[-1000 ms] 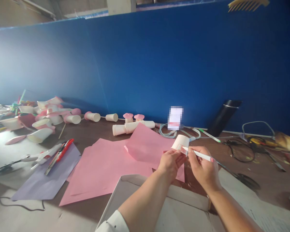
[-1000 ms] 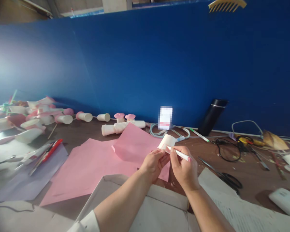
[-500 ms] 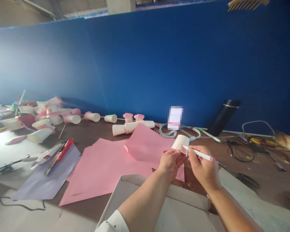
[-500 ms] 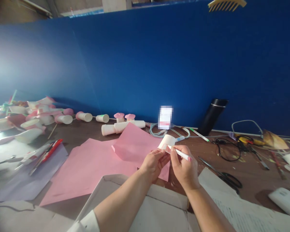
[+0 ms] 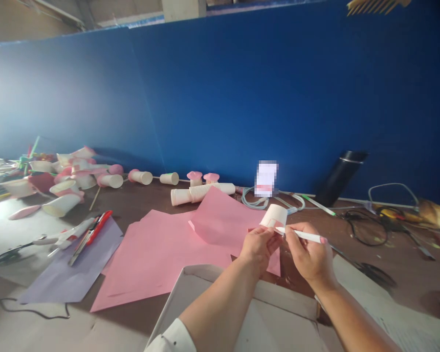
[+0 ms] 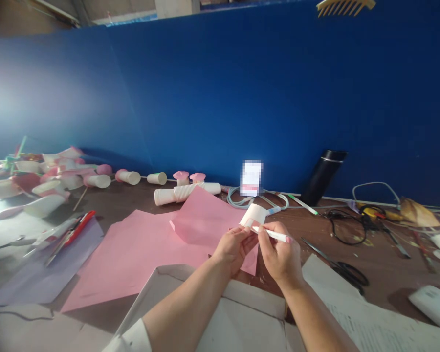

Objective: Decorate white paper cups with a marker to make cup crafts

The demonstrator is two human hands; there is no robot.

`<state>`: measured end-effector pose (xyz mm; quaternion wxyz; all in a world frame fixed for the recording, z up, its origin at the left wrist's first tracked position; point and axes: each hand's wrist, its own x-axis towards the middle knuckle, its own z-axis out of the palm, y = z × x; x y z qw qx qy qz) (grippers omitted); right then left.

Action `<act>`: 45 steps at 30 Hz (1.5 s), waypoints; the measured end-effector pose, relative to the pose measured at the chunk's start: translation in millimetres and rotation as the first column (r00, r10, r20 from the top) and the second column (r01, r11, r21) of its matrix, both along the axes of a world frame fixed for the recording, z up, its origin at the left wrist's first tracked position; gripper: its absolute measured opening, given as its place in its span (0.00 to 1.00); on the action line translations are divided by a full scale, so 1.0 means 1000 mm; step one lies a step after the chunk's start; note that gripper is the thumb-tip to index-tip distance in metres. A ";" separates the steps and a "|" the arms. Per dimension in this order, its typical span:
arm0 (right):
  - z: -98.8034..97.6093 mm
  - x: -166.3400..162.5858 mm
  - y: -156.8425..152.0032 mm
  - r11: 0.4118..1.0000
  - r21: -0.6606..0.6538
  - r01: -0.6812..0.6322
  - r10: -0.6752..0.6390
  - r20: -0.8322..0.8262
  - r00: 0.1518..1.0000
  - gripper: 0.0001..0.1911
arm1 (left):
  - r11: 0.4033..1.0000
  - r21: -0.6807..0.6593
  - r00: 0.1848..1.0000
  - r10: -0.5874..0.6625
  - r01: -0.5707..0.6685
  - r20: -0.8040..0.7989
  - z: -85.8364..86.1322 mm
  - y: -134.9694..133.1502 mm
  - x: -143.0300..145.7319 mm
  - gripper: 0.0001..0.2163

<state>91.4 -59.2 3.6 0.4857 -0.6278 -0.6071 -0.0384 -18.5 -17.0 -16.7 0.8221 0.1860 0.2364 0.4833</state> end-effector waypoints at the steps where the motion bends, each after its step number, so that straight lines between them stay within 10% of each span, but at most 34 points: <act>1: 0.000 0.000 0.000 1.000 -0.009 -0.001 0.001 -0.007 1.000 0.13 | 1.000 -0.003 1.000 0.004 -0.004 -0.006 0.000 0.000 0.000 0.03; 45: 0.002 0.000 0.000 1.000 0.005 0.003 -0.003 -0.018 1.000 0.12 | 0.999 -0.025 0.999 0.032 -0.033 -0.021 0.004 0.000 -0.001 0.05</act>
